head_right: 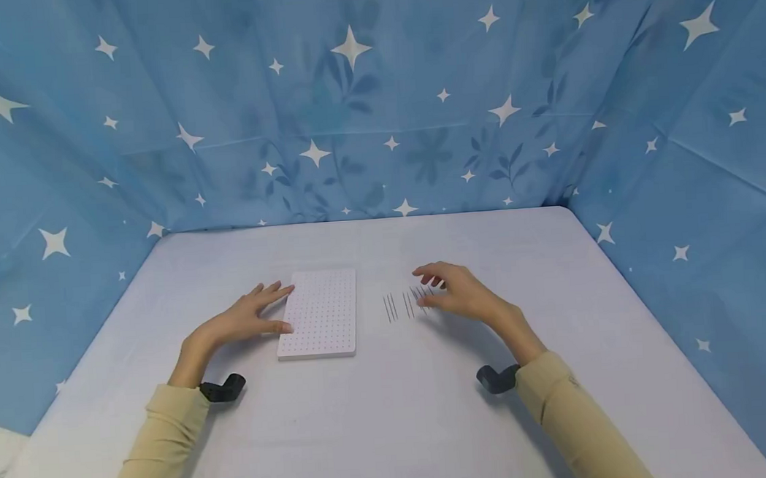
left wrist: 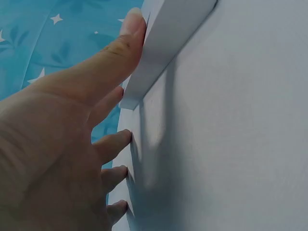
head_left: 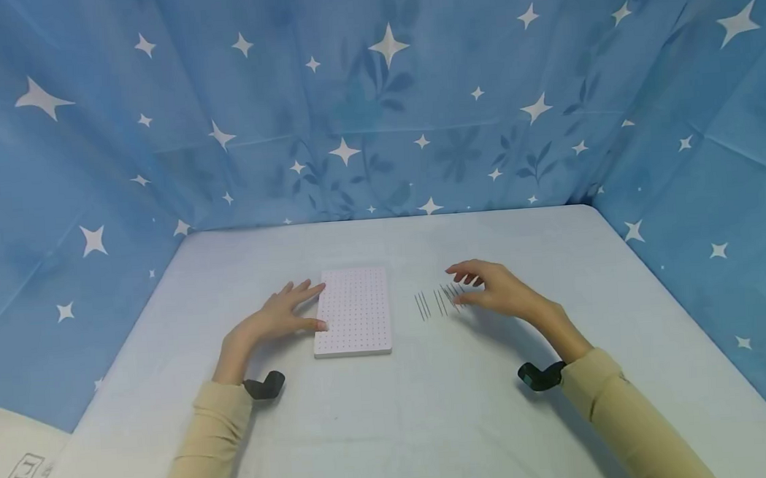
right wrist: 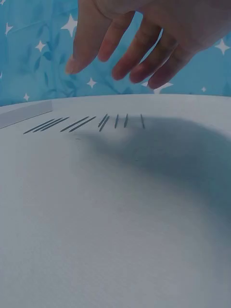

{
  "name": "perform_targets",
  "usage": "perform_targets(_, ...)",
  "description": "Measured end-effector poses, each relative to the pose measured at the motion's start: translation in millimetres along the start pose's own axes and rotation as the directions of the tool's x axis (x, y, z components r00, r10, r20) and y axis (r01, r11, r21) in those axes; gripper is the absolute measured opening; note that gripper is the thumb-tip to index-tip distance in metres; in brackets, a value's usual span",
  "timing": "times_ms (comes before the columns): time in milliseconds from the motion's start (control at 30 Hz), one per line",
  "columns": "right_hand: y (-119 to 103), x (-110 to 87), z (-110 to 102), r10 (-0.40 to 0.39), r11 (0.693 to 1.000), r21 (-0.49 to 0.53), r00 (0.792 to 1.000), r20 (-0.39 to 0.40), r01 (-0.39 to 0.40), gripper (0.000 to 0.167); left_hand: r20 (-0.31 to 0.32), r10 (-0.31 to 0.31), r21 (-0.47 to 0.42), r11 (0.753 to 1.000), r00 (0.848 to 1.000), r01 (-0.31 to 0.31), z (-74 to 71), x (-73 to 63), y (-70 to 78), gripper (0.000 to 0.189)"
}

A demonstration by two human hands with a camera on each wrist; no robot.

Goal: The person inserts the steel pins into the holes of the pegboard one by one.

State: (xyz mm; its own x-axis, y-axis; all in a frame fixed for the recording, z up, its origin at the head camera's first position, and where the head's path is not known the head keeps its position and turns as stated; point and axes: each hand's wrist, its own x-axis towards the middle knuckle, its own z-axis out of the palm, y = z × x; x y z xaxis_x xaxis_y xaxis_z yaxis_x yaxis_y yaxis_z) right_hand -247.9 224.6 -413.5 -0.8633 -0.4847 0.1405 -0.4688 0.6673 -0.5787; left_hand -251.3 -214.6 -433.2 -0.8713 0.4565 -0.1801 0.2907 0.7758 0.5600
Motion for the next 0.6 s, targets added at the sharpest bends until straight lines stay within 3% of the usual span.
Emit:
perform_targets(200, -4, 13.1, 9, 0.004, 1.0, 0.002, 0.994, 0.108, -0.004, 0.049, 0.033, -0.029, 0.001, 1.0, 0.999, 0.029, 1.9, -0.3, -1.5, 0.095)
perform_targets(600, -13, 38.0, 21, 0.057, 0.998, 0.02, 0.971, 0.234, -0.063, 0.052, 0.011, -0.055, -0.005, 0.998, 0.998, 0.055, 3.7, 2.1, 1.9, 0.097)
